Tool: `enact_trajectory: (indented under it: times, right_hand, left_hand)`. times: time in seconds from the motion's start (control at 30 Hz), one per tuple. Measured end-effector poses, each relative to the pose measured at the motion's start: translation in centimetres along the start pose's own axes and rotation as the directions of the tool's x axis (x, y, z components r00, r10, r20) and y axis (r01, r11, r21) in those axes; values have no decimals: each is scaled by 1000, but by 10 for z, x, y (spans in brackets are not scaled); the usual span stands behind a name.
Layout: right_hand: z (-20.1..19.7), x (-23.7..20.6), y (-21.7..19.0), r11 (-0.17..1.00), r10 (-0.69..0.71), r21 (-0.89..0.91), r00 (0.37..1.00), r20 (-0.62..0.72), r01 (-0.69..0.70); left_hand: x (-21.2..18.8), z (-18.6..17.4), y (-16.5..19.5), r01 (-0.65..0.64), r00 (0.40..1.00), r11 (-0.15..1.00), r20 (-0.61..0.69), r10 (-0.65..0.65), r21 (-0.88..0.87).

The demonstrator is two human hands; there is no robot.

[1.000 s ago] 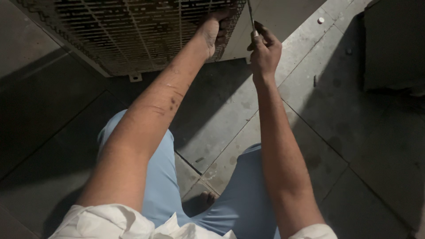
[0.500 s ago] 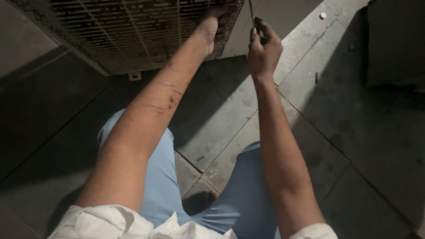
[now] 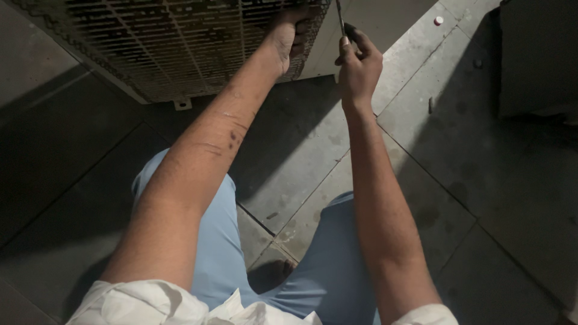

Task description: The person sits on the floor in front of a Voltas air-conditioner outdoor unit and uses a screwdriver to unscrew screws from the fan grille around the unit. They work on screws at different positions around the grille, reposition the grille with a hand, and continue unscrewing more screws.

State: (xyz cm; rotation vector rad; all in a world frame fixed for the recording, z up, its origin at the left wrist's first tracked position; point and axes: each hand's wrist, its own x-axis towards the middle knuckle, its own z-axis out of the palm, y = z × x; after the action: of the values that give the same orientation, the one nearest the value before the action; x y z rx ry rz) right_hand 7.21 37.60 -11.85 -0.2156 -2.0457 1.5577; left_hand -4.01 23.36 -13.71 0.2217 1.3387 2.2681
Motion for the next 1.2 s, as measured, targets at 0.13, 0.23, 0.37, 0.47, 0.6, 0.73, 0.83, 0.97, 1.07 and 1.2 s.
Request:
enact_trajectory:
  times: [0.13, 0.23, 0.37, 0.47, 0.6, 0.73, 0.83, 0.97, 1.07, 1.2]
  right_hand:
    - [-8, 1, -2, 905, 260, 323, 960, 101, -279]
    - [-12, 4, -2, 813, 363, 427, 918, 162, -397]
    - [-15, 9, 0, 702, 409, 533, 880, 240, -472]
    - [-18, 10, 2, 641, 414, 574, 859, 301, -509]
    - [-21, 12, 9, 657, 429, 550, 856, 289, -515]
    - [-17, 16, 19, 635, 458, 564, 845, 275, -528]
    - [-13, 20, 19, 612, 434, 629, 869, 240, -479]
    - [-12, 22, 14, 619, 524, 577, 827, 202, -533]
    - [-14, 21, 11, 583, 503, 576, 811, 299, -573]
    - [-12, 18, 9, 602, 566, 534, 789, 238, -593]
  left_hand:
    - [1, 0, 0, 12, 1000, 1000, -9, -12, 2]
    - [3, -2, -1, 11, 1000, 1000, -1, -11, 9]
    - [4, -2, -2, 5, 1000, 1000, -19, -4, 25]
    - [5, 0, -1, 18, 999, 1000, -27, -18, 17]
    - [4, 1, 2, 27, 999, 999, 26, -26, -37]
    - [2, 4, 5, 6, 1000, 998, 30, -8, 58]
    - [3, 15, 13, -10, 1000, 999, -18, 9, -39]
    - [0, 25, 25, 102, 987, 994, -121, -106, -32]
    - [-4, 25, 29, 119, 984, 993, -132, -116, 16]
    - [-3, 22, 29, 145, 977, 986, -172, -130, 78]
